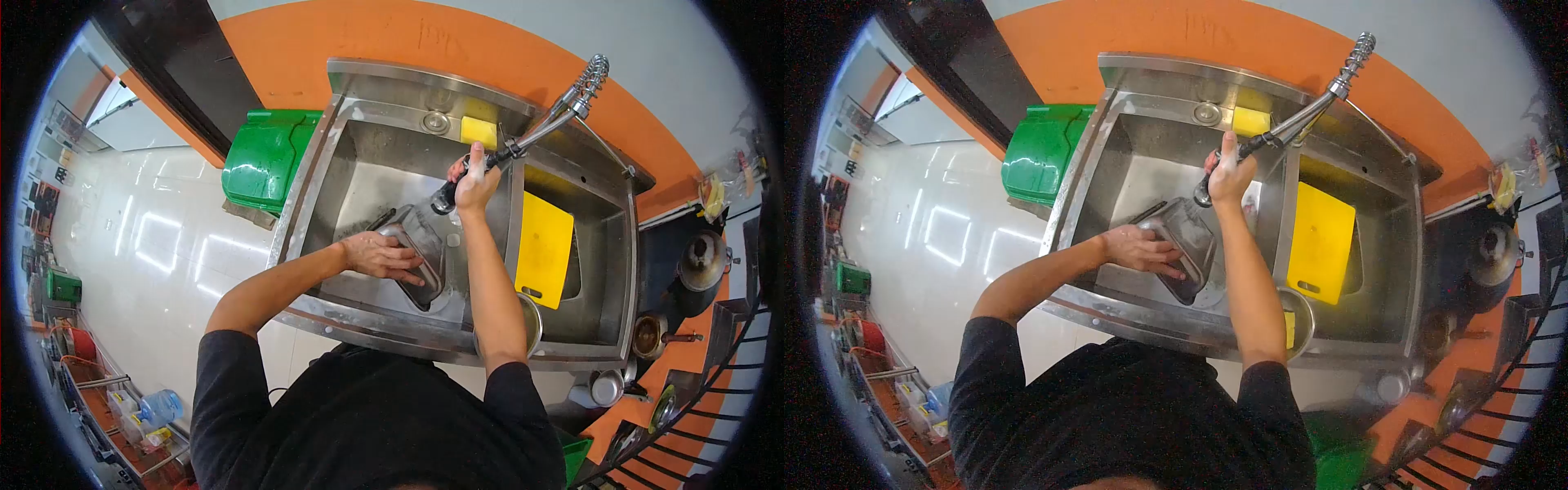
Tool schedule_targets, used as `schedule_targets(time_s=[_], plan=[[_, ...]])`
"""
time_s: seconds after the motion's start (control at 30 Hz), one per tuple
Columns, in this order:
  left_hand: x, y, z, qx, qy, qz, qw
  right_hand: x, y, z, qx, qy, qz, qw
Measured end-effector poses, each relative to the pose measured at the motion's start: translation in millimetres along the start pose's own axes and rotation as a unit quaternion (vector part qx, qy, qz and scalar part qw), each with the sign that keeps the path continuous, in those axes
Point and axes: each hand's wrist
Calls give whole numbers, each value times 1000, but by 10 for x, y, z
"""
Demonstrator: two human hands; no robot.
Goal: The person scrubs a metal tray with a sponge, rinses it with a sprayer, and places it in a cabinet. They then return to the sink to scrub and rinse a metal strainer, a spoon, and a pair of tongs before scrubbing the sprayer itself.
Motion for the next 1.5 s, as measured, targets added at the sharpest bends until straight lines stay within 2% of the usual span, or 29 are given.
schedule_targets(time_s=[0.03, 0.1, 0.17, 0.2, 0.23, 0.27, 0.3, 0.37, 0.43, 0.5, 0.53, 0.6, 0.73, 0.8, 0.83, 0.9, 0.93, 0.97, 1.03, 1.07, 1.1, 1.13, 1.17, 1.23, 1.27, 1.33, 1.4, 1.47, 1.5], plan=[[-5, -7, -26, 14, -11, -1, 1000, -31, -36, 13, 30, -25, 16, 999], [16, -30, -80, 4, -14, 8, 1000, -51, -104, -15, 27, -7, 18, 999], [49, -28, -70, 31, -80, -29, 996, -29, -154, -60, 26, 13, 19, 999], [27, -8, -75, 33, -80, -30, 996, -7, -156, -107, -59, 56, -13, 997], [-7, 26, -100, 6, -126, -53, 991, 15, -151, -155, -144, 97, -46, 984], [-39, 53, -133, -23, -171, -76, 982, 45, -121, -196, -145, 97, -46, 984], [-53, 108, -149, -24, -172, -77, 982, 88, -60, -240, -192, 107, -69, 973], [-14, 275, -172, -36, -257, -174, 950, 169, 102, -358, -242, 115, -94, 959], [-44, 271, -248, -31, -289, -180, 940, 210, 251, -481, -219, 120, -38, 967], [-87, 237, -284, -68, -338, -273, 898, 169, 246, -391, -205, 120, -29, 971], [-24, 307, -298, -72, -339, -274, 897, 145, 214, -333, -165, 103, -21, 981], [78, 438, -335, -43, -419, -217, 881, 123, 193, -280, -115, 67, -3, 991], [56, 450, -341, -7, -491, -169, 855, 183, 298, -338, -172, 107, -46, 978], [-3, 466, -414, 70, -593, -163, 785, 201, 341, -341, -208, 126, -52, 969], [9, 498, -428, 71, -592, -164, 786, 203, 338, -338, -242, 145, -56, 958], [54, 603, -472, 120, -679, -140, 711, 169, 325, -321, -237, 123, -36, 963], [90, 680, -536, 151, -717, -190, 653, 150, 318, -305, -232, 102, -18, 967], [123, 753, -566, 152, -717, -190, 654, 104, 280, -245, -232, 101, -17, 967], [256, 952, -583, 163, -827, -192, 503, -4, 180, -97, -147, 29, 7, 989], [362, 1029, -549, 163, -827, -193, 503, -26, 142, -38, -161, 46, 12, 986], [504, 1117, -501, 210, -848, -142, 465, -10, 145, -22, -161, 46, 12, 986], [560, 1143, -468, 257, -864, -90, 423, 29, 155, -4, -189, 85, -1, 978], [586, 1193, -395, 260, -863, -93, 423, 80, 159, 24, -216, 125, -13, 968], [640, 1287, -230, 356, -872, 82, 327, 165, 214, 14, -231, 142, -34, 962], [752, 1387, -139, 358, -871, 79, 327, 152, 203, 38, -227, 120, -31, 966], [1180, 1854, 111, 344, -862, 95, 361, 76, 194, 99, -221, 97, -27, 970], [910, 1354, 108, 326, -878, 71, 344, -19, 121, 139, -134, 16, 44, 990], [806, 1109, 220, 305, -893, 51, 326, -73, -62, 192, -105, 17, 17, 994], [835, 1073, 291, 325, -895, 101, 288, -83, -109, 204, -77, 16, -11, 997]])
Point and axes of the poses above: each hand's wrist, its own x-axis away from the middle knuckle, its own y-axis out of the palm, z = x × y, and after that the axes turned 6 degrees about z, right-handed
